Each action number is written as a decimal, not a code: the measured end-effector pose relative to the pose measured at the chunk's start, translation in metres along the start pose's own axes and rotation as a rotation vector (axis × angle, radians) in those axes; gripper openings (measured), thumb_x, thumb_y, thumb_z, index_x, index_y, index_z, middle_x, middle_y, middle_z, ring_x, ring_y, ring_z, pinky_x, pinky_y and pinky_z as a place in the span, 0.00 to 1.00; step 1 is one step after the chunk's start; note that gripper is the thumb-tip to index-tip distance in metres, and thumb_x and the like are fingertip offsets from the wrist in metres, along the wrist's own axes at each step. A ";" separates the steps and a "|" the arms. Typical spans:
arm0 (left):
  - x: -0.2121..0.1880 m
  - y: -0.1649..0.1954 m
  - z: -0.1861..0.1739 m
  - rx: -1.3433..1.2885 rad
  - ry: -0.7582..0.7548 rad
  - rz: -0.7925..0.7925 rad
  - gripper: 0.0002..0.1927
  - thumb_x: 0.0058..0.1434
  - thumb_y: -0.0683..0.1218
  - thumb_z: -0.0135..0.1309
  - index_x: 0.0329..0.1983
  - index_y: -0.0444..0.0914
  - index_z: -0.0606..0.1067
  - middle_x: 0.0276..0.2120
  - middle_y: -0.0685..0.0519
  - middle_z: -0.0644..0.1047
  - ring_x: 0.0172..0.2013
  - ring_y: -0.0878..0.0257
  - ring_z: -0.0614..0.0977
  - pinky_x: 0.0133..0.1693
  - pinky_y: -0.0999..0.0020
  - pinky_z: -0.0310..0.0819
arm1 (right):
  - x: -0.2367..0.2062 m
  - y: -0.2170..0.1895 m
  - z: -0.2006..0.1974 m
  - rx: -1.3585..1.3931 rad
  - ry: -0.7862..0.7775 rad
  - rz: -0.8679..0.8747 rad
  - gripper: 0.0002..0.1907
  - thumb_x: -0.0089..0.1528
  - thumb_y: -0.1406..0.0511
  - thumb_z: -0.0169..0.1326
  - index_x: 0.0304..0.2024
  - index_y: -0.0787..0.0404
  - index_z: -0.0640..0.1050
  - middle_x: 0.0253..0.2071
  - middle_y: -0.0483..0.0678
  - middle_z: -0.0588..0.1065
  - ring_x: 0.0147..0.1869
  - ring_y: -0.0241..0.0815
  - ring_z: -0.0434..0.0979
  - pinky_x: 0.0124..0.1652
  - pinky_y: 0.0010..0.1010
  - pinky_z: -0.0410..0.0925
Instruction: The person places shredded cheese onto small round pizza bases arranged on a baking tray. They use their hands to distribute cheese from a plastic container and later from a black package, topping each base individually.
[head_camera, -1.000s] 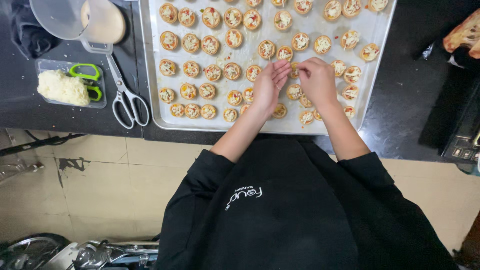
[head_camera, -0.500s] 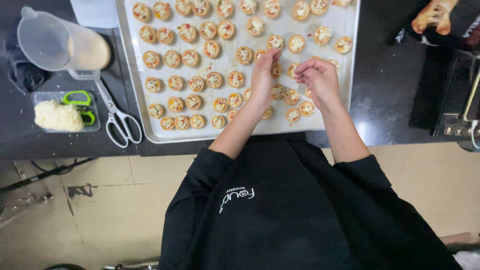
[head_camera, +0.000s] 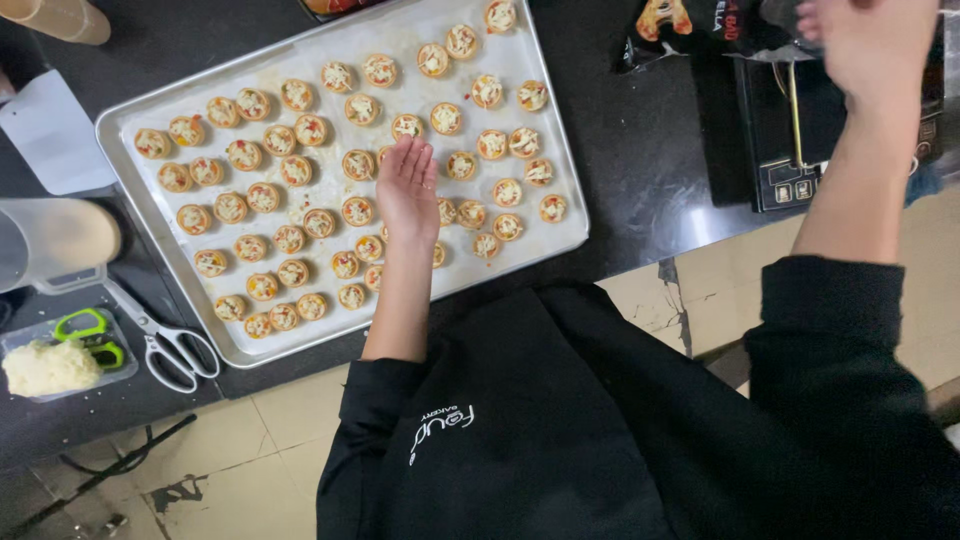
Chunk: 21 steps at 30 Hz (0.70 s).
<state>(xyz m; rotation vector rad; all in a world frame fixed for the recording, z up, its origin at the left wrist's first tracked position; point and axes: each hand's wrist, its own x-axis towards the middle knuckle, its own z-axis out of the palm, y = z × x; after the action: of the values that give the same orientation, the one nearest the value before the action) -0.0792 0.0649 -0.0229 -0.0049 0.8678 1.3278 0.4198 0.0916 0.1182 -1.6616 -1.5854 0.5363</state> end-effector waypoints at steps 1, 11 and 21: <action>-0.003 0.000 0.003 0.011 0.012 0.005 0.23 0.72 0.53 0.41 0.60 0.32 0.71 0.55 0.46 0.75 0.57 0.54 0.75 0.62 0.59 0.67 | 0.016 0.012 0.001 -0.264 -0.169 -0.047 0.10 0.70 0.67 0.53 0.50 0.65 0.80 0.42 0.53 0.80 0.45 0.46 0.81 0.43 0.35 0.74; -0.027 -0.015 0.009 -0.052 0.078 0.094 0.23 0.71 0.51 0.41 0.61 0.31 0.69 0.56 0.43 0.75 0.58 0.53 0.76 0.62 0.58 0.69 | 0.088 0.043 0.109 -0.956 -0.754 0.321 0.13 0.67 0.66 0.54 0.53 0.62 0.80 0.47 0.59 0.80 0.46 0.57 0.82 0.43 0.48 0.73; -0.035 -0.036 0.002 -0.154 0.090 0.117 0.17 0.72 0.50 0.44 0.53 0.33 0.72 0.48 0.45 0.77 0.52 0.53 0.78 0.59 0.58 0.71 | 0.079 0.040 0.130 -0.871 -0.722 0.341 0.12 0.69 0.67 0.53 0.55 0.63 0.78 0.50 0.57 0.79 0.50 0.55 0.82 0.45 0.47 0.76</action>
<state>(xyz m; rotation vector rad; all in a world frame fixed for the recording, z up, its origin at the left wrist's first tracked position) -0.0474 0.0256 -0.0189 -0.1365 0.8499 1.5112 0.3589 0.2012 0.0230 -2.6175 -2.2621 0.7297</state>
